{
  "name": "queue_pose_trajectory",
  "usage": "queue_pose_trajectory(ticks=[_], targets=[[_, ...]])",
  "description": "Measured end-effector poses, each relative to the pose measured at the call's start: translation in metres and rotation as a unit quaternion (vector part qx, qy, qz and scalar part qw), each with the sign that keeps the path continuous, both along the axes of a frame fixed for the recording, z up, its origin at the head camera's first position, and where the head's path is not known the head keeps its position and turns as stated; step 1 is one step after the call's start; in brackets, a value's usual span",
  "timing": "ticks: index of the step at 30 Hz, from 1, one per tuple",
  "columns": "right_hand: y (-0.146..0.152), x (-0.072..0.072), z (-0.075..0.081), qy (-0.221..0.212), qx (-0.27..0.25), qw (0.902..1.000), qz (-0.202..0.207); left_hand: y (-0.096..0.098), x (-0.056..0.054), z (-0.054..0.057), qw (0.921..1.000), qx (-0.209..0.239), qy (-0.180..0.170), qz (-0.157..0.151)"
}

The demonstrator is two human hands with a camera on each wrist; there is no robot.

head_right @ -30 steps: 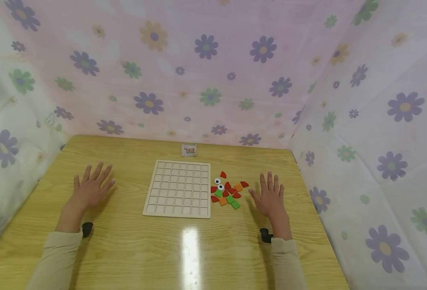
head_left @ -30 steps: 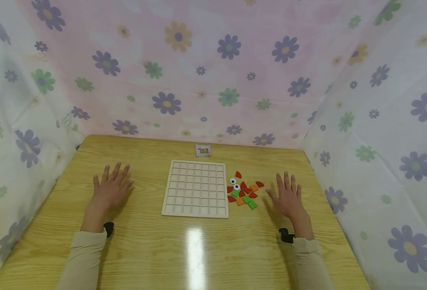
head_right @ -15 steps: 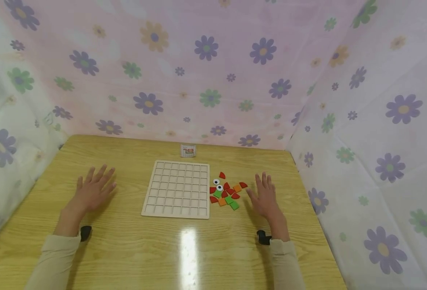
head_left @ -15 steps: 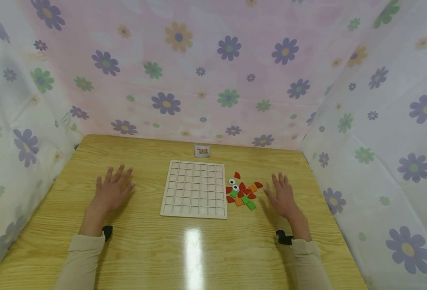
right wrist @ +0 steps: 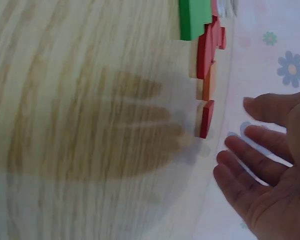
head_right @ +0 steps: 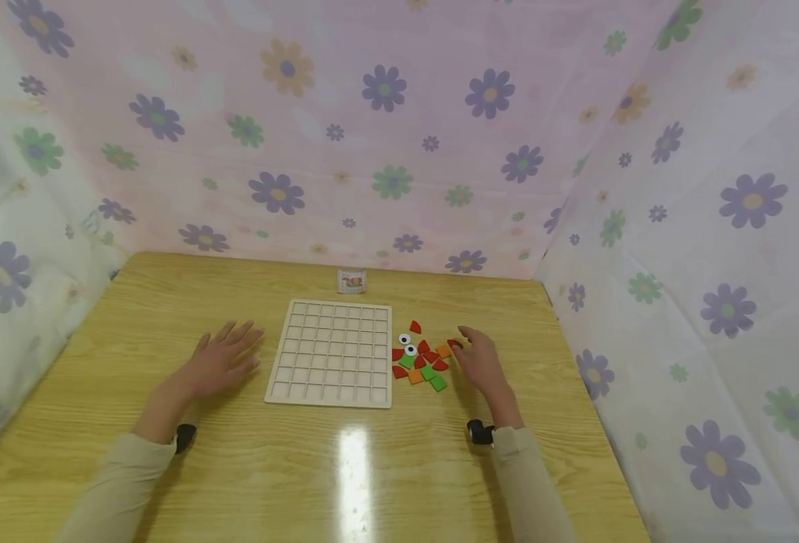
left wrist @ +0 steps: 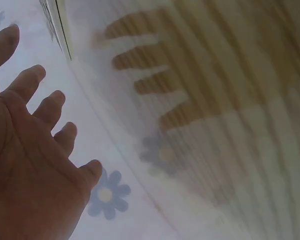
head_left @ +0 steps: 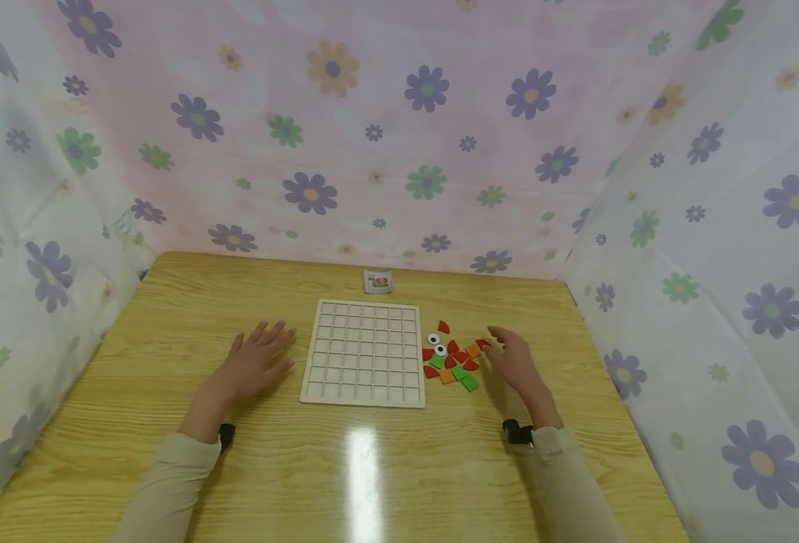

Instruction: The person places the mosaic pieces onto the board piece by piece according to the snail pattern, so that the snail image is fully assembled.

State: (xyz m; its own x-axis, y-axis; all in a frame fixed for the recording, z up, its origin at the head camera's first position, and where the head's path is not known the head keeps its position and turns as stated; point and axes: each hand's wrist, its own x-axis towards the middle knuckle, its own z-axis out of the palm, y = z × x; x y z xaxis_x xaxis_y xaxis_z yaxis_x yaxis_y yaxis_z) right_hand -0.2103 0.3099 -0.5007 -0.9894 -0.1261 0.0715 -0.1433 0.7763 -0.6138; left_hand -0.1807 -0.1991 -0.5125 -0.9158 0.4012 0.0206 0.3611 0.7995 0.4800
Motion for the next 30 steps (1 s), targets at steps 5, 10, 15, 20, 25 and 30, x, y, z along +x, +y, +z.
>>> queue_pose_trajectory(ticks=[5,10,15,20,25,30], targets=[[-0.004,-0.006,-0.003,-0.038,0.042,0.9984,0.001,0.015,0.001,0.0,0.9995,0.004,-0.021,-0.023],[-0.007,-0.009,-0.006,-0.021,0.053,0.9984,0.005,0.024,0.001,0.001,0.9989,-0.009,-0.023,-0.039],[-0.006,-0.011,-0.01,-0.004,0.066,0.9977,-0.014,0.029,0.001,0.004,0.9986,-0.037,-0.015,-0.035],[-0.004,-0.014,-0.012,-0.014,0.056,0.998,-0.026,0.031,0.002,0.005,0.9979,-0.051,-0.029,-0.028],[-0.004,-0.017,-0.012,-0.022,0.049,0.9982,-0.028,0.033,0.004,0.006,0.9985,-0.038,-0.03,-0.027],[-0.005,-0.02,-0.011,-0.029,0.04,0.9981,-0.036,0.035,0.003,0.005,0.9984,-0.029,-0.04,-0.029]])
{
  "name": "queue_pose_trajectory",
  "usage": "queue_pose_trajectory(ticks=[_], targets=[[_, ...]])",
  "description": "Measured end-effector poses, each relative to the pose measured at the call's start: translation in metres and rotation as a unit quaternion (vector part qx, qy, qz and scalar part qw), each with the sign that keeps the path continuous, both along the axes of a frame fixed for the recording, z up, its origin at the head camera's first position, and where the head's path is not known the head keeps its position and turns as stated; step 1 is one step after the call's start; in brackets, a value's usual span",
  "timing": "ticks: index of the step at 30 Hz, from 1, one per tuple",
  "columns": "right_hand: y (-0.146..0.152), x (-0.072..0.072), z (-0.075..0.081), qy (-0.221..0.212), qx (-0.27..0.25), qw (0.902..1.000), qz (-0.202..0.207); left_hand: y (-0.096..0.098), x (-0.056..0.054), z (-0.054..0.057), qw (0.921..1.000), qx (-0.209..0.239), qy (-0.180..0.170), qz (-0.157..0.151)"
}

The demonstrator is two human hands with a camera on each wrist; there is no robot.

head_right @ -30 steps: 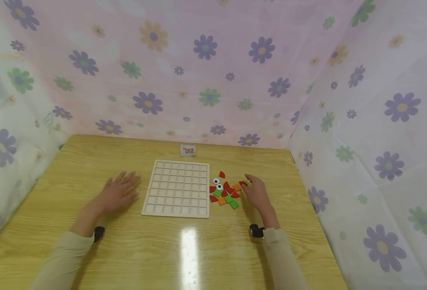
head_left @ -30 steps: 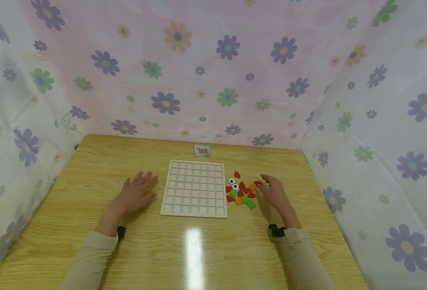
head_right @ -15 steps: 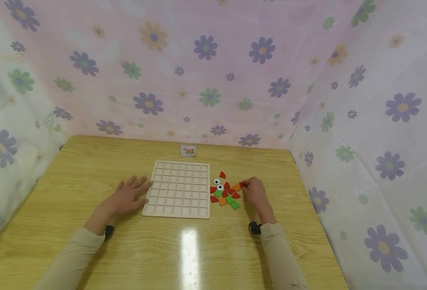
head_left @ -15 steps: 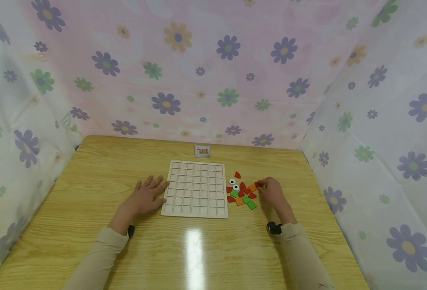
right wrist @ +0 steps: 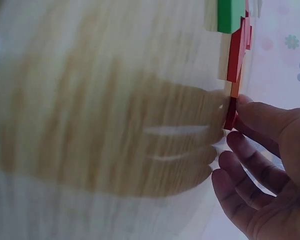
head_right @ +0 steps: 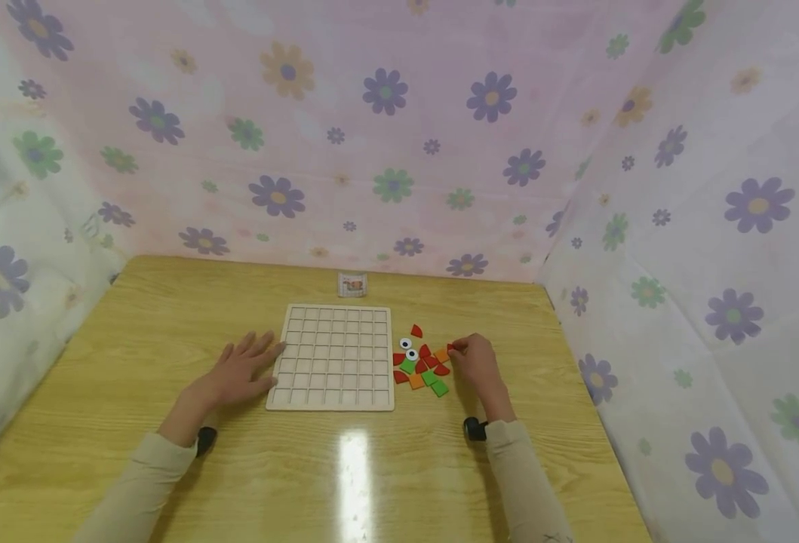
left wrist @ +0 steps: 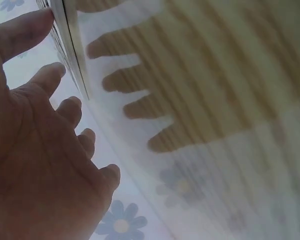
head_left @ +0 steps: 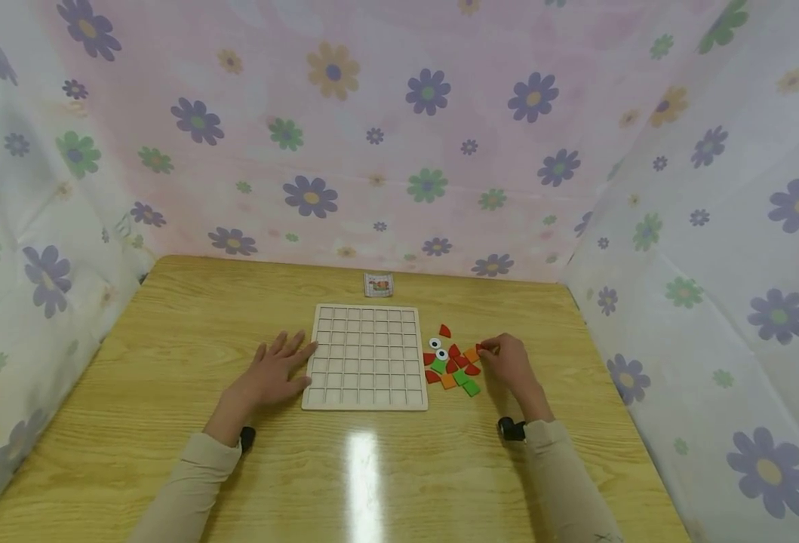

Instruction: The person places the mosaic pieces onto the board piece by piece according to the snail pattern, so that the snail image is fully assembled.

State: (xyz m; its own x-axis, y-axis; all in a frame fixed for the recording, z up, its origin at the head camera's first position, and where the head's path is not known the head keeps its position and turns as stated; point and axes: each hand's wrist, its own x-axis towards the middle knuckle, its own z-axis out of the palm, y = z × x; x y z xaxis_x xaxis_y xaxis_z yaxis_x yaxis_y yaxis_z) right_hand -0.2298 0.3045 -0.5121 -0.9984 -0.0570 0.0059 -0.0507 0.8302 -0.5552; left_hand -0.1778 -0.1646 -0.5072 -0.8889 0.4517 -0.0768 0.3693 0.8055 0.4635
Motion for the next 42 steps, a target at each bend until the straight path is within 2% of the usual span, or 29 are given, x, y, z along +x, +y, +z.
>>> queue_pose_trajectory(ticks=[8,18,26,29,33,37,42], targets=[[-0.003,0.003,0.002,-0.006,-0.005,0.9999,-0.01,0.001,-0.002,-0.001,0.9983,0.015,-0.056,0.003],[0.002,0.005,0.0,0.025,-0.063,0.9959,-0.061,-0.002,-0.005,0.0,0.9944,0.057,-0.089,-0.002],[0.003,0.004,-0.001,0.014,-0.114,0.9917,-0.058,-0.006,-0.006,-0.005,0.9918,0.096,-0.085,-0.007],[0.002,0.004,-0.003,0.029,-0.125,0.99,-0.057,-0.006,-0.008,-0.006,0.992,0.087,-0.091,-0.003],[-0.002,0.002,-0.005,0.069,-0.137,0.9865,-0.058,-0.005,-0.009,-0.006,0.9924,0.076,-0.097,0.003],[-0.007,0.0,-0.004,0.101,-0.164,0.9796,-0.057,-0.003,-0.008,-0.004,0.9923,0.075,-0.098,0.004],[-0.018,-0.002,-0.003,0.079,-0.233,0.9683,-0.041,-0.002,-0.007,0.0,0.9921,0.073,-0.101,0.007]])
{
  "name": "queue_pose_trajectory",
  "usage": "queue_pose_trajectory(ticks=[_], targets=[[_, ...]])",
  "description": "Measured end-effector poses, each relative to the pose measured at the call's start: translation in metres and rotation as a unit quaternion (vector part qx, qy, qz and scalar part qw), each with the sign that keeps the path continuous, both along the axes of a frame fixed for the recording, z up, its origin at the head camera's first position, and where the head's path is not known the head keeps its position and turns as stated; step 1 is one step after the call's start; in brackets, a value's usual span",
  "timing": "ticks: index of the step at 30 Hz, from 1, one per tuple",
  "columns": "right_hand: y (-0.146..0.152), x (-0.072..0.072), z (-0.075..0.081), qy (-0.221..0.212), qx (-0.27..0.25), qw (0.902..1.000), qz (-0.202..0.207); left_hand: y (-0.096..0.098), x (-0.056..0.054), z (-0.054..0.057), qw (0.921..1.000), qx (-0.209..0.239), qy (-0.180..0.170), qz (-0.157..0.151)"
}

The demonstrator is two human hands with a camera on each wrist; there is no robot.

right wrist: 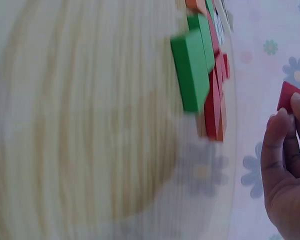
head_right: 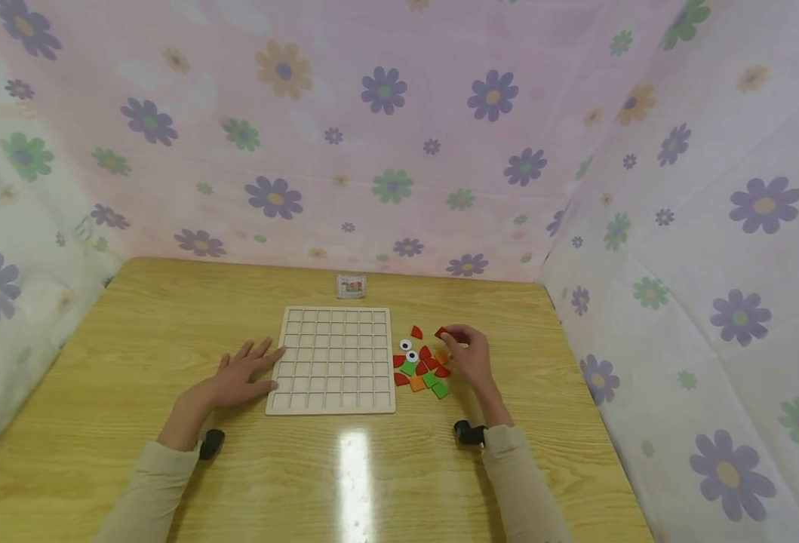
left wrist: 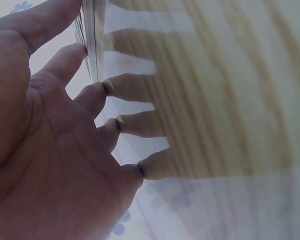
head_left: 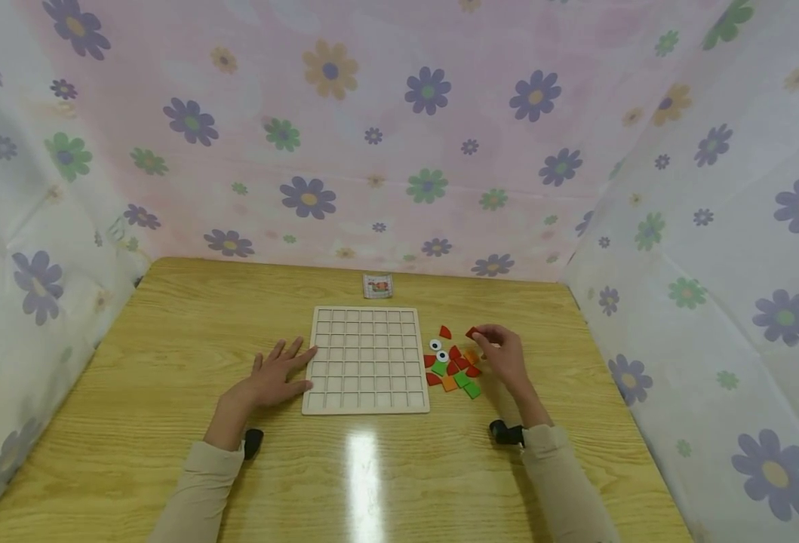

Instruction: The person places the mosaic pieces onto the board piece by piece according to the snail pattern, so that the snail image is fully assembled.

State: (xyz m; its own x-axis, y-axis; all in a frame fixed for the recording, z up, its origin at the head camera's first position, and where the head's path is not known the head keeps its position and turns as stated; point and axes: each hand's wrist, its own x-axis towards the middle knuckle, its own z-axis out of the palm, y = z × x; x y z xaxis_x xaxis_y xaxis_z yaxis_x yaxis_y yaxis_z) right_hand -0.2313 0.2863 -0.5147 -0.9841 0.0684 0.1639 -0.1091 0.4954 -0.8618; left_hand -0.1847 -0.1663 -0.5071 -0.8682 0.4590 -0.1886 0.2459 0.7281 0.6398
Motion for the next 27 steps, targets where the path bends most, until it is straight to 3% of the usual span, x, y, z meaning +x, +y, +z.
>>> queue_pose_trajectory(ticks=[4,8,11,16,27], targets=[[-0.019,0.008,0.016,-0.012,-0.021,0.999,0.038,0.001,0.002,0.003,1.0,0.001,0.001,0.002],[-0.04,0.016,0.031,0.006,-0.019,0.9964,0.083,0.001,0.002,0.004,1.0,0.004,0.003,0.001],[-0.053,0.015,0.024,0.015,-0.02,0.9935,0.111,0.001,0.001,0.002,1.0,0.001,0.006,0.0],[-0.073,0.008,0.003,-0.012,-0.008,0.9908,0.134,0.002,0.0,0.001,1.0,0.001,0.004,0.0],[-0.111,-0.008,-0.007,0.0,0.063,0.9926,0.104,0.001,-0.002,-0.004,1.0,0.004,0.0,0.004]])
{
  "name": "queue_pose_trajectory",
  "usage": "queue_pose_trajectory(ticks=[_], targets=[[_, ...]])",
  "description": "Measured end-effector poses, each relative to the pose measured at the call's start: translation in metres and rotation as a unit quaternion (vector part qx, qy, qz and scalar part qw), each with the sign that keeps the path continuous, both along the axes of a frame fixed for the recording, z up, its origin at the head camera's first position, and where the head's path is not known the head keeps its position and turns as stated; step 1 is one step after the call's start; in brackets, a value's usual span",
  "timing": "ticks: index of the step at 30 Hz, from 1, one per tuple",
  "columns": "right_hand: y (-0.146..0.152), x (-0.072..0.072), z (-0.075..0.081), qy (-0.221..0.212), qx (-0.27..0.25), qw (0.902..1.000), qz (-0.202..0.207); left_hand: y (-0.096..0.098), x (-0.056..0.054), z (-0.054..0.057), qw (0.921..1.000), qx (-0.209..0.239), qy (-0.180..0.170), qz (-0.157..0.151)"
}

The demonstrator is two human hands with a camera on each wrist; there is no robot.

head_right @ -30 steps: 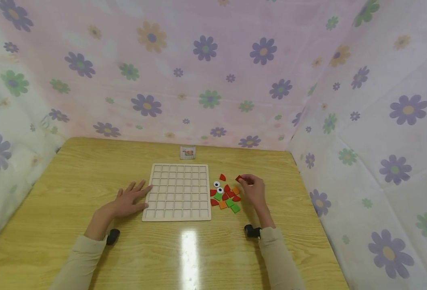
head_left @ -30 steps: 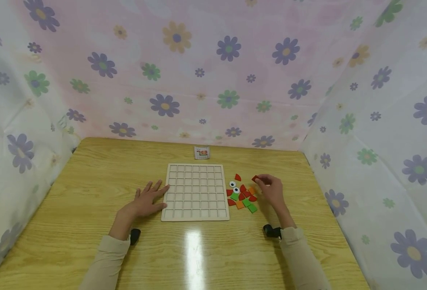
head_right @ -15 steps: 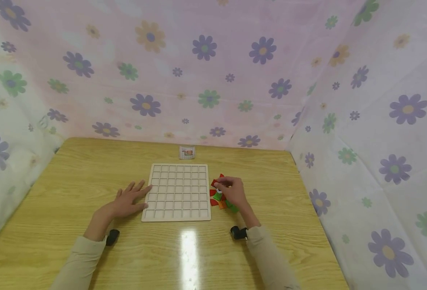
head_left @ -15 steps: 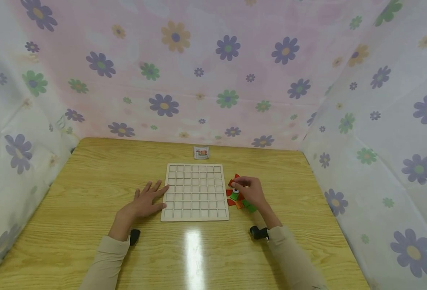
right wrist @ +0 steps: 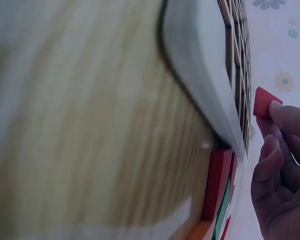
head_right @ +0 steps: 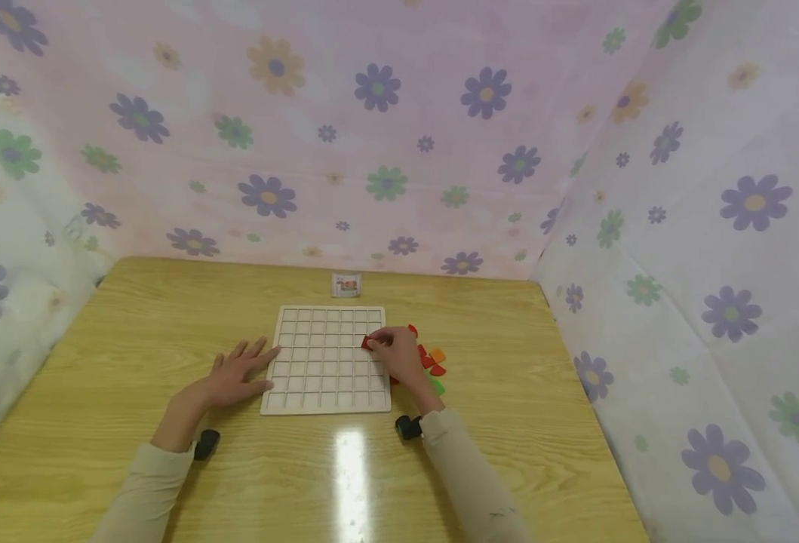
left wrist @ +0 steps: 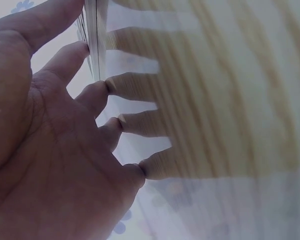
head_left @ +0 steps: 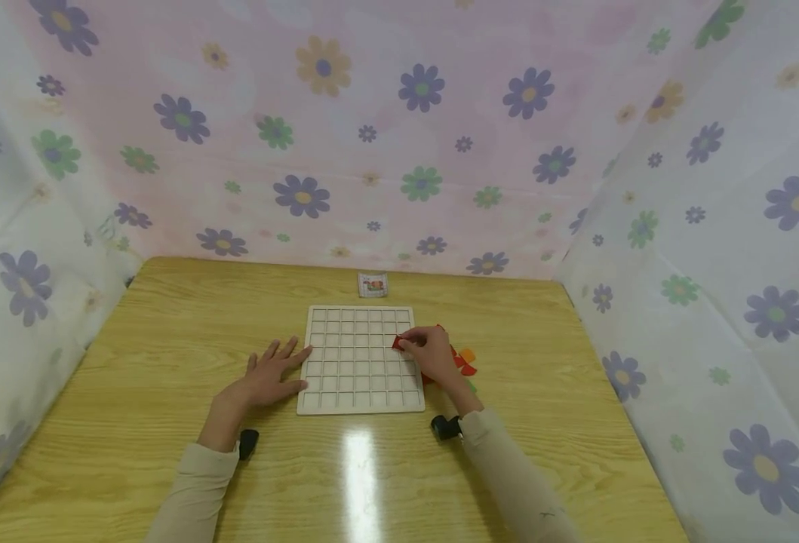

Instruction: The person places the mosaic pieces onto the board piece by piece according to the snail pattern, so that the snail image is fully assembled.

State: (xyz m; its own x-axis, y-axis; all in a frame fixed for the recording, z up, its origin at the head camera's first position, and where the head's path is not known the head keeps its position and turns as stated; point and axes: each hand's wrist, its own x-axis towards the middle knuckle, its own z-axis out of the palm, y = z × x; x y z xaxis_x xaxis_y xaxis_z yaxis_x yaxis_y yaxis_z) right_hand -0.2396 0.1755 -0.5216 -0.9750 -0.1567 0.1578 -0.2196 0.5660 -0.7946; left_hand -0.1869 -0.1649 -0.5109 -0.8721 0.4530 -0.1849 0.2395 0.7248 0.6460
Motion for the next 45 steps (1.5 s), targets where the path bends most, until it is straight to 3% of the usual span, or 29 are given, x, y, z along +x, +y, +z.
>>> queue_pose_trajectory(ticks=[11,24,45], targets=[[-0.017,-0.014,0.007,-0.033,0.06,0.9976,-0.002,0.001,-0.002,0.0,1.0,-0.006,-0.004,0.002],[-0.017,-0.022,-0.002,-0.071,0.043,0.9966,0.003,0.001,0.001,0.005,0.9999,-0.014,0.002,0.004],[-0.005,-0.025,-0.001,-0.116,0.009,0.9922,0.045,0.003,0.002,0.003,0.9999,-0.009,0.003,0.007]])
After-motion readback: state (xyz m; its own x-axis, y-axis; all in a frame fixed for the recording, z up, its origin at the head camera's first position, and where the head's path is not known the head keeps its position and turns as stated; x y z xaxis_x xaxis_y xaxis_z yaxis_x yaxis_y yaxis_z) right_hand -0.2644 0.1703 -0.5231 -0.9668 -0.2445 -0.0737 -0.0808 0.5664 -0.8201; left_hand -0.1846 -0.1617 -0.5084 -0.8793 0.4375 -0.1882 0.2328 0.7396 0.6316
